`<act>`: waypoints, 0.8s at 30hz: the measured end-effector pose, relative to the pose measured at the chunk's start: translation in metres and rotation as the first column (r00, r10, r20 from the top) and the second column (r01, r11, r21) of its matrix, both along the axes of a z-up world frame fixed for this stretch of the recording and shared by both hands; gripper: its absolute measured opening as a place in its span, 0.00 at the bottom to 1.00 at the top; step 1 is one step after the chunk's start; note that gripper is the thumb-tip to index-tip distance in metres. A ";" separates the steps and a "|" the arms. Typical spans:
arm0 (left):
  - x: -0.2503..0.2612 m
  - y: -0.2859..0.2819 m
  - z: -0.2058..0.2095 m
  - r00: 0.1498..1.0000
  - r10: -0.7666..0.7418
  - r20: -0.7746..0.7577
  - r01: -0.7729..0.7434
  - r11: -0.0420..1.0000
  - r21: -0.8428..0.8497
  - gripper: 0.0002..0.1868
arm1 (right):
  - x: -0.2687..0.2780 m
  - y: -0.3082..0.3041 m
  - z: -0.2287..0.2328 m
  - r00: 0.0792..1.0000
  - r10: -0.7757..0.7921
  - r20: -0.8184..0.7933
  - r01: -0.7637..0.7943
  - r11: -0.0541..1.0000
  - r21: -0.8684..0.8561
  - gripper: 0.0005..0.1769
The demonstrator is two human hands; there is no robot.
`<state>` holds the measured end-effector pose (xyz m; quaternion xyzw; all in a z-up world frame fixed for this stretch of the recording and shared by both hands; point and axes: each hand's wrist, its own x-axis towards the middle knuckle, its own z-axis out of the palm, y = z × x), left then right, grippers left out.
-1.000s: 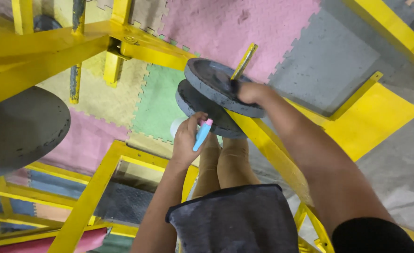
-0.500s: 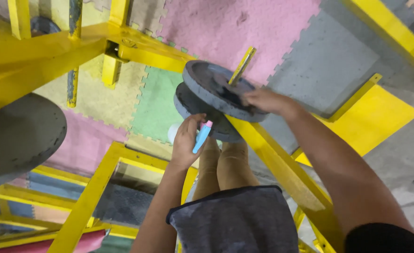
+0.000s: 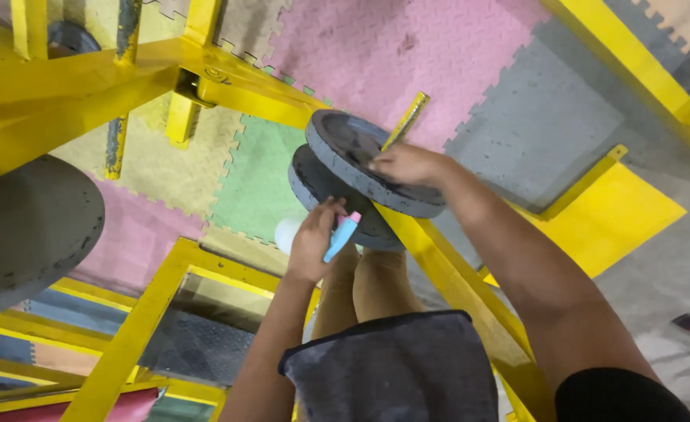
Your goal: Cleaning and wiping down yellow weight training machines using a spray bottle and a cloth.
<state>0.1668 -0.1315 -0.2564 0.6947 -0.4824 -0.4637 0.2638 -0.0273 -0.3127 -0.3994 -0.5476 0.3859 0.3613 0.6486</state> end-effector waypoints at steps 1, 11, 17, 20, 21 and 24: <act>0.000 0.001 -0.001 1.000 -0.017 0.016 0.017 1.000 -0.002 0.26 | 0.009 0.006 -0.016 0.992 -0.033 0.119 0.041 0.997 -0.061 0.22; -0.002 0.019 -0.015 0.998 -0.030 -0.051 0.029 0.999 -0.024 0.24 | 0.083 0.043 -0.188 0.959 -0.184 0.216 0.246 0.918 -0.312 0.21; -0.006 0.016 -0.005 0.998 0.024 -0.064 -0.027 0.999 -0.043 0.28 | 0.097 0.006 -0.099 0.994 0.107 0.025 -0.084 0.883 -0.461 0.20; -0.015 0.025 0.005 0.993 0.092 -0.067 -0.095 0.995 -0.038 0.26 | 0.077 -0.004 -0.025 0.958 0.247 0.146 -0.142 0.851 -0.506 0.16; -0.015 0.027 0.002 0.993 0.095 -0.064 -0.098 0.994 -0.053 0.26 | 0.079 0.005 -0.009 0.956 0.253 0.147 -0.143 0.842 -0.520 0.16; -0.019 0.035 0.002 0.985 0.148 -0.087 -0.154 0.986 -0.063 0.26 | 0.088 0.037 0.019 0.959 0.229 0.169 -0.074 0.774 -0.629 0.24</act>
